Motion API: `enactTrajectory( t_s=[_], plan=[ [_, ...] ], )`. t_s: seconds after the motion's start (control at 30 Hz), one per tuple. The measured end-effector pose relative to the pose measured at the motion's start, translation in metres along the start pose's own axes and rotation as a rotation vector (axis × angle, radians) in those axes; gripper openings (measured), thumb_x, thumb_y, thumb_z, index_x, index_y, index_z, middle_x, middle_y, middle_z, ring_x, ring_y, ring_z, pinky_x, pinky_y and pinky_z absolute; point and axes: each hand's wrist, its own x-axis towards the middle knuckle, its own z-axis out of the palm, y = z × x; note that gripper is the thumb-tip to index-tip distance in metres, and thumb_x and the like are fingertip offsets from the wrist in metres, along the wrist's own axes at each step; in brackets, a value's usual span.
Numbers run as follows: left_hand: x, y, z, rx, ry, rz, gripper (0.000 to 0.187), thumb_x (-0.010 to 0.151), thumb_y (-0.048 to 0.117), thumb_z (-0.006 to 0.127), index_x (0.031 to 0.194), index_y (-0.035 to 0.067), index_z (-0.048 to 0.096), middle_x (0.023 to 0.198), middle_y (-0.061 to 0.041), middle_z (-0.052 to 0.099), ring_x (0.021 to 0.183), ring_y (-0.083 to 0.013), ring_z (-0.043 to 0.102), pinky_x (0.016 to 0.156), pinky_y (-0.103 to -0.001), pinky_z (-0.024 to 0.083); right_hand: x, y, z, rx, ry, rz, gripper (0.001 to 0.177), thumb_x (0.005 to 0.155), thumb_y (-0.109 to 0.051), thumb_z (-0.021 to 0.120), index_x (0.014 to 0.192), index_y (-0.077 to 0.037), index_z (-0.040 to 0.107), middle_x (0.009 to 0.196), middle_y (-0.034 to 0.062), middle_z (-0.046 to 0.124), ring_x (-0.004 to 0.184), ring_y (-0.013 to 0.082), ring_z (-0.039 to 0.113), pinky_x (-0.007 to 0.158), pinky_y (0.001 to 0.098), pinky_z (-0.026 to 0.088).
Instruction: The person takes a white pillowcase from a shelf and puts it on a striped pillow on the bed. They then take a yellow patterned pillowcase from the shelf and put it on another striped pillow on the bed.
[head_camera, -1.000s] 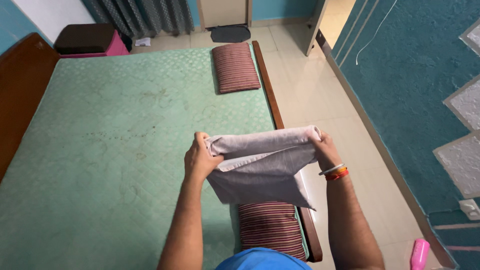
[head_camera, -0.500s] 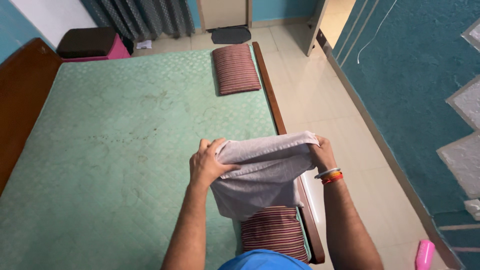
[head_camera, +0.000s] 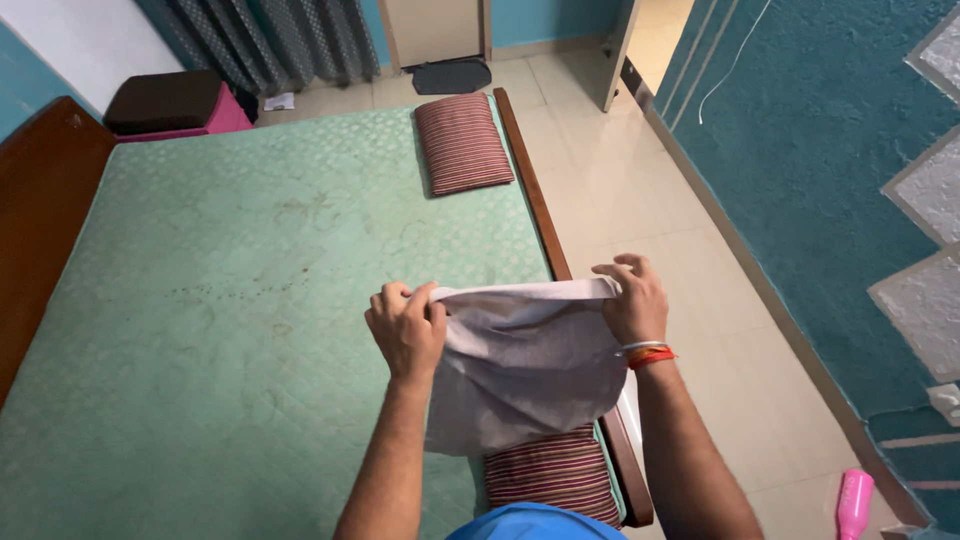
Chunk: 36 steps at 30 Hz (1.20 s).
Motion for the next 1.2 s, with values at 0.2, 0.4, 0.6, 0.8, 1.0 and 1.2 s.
enactTrajectory(
  t_s=[0.2,0.4,0.6,0.8,1.0,1.2],
  plan=[
    [-0.004,-0.034,0.022,-0.234,-0.098,-0.277,0.011,0.095,0.015,0.065,0.105,0.011,0.067,0.105,-0.007,0.071,0.093,-0.03,0.069,0.077,-0.04,0.054,0.001,0.016,0.002,0.04,0.002,0.189,0.038,0.077,0.0,0.071,0.109,-0.02,0.076,0.105,0.006,0.068,0.092,0.0282,0.068,0.078,0.0417,0.055],
    [-0.013,-0.055,0.059,-1.21,-0.263,-1.072,0.018,0.1,0.024,0.057,0.106,0.008,0.062,0.103,-0.014,0.065,0.089,-0.0259,0.065,0.072,-0.038,0.059,-0.001,0.042,0.017,-0.088,-0.284,0.171,0.036,0.075,-0.005,0.074,0.106,-0.022,0.076,0.1,0.0082,0.068,0.094,0.0291,0.069,0.081,0.0416,0.055],
    [-0.014,-0.085,0.061,-0.355,0.052,-0.339,0.018,0.1,0.016,0.06,0.108,0.002,0.069,0.104,-0.015,0.062,0.095,-0.0298,0.062,0.082,-0.046,0.055,-0.007,0.05,0.025,-0.091,-0.429,0.184,0.037,0.077,-0.01,0.077,0.109,-0.028,0.076,0.098,0.0071,0.066,0.099,0.0273,0.068,0.085,0.0403,0.055],
    [0.002,-0.094,0.067,-1.36,-0.155,-0.998,0.024,0.102,0.024,0.055,0.11,0.006,0.07,0.104,-0.013,0.069,0.089,-0.0301,0.067,0.084,-0.048,0.059,-0.009,0.039,0.028,-0.04,-0.341,0.139,0.034,0.079,-0.011,0.075,0.108,-0.029,0.076,0.103,0.0056,0.065,0.098,0.0297,0.067,0.083,0.0428,0.054],
    [-0.006,-0.105,0.08,-1.44,-0.206,-1.234,0.032,0.101,0.037,0.054,0.115,0.01,0.066,0.109,-0.006,0.071,0.099,-0.0235,0.068,0.082,-0.045,0.058,-0.009,0.098,0.067,0.34,-0.516,0.246,0.02,0.084,-0.013,0.073,0.103,-0.008,0.076,0.086,0.0077,0.075,0.075,0.0224,0.071,0.071,0.0375,0.06],
    [-0.027,-0.109,0.083,-1.627,-0.525,-1.281,0.039,0.1,0.035,0.054,0.12,0.005,0.068,0.118,-0.01,0.073,0.108,-0.0238,0.07,0.092,-0.041,0.057,0.0,0.089,0.063,1.234,-0.469,0.709,0.025,0.104,-0.018,0.051,0.115,-0.002,0.067,0.098,0.0094,0.072,0.083,0.0193,0.071,0.074,0.0388,0.062]
  ],
)
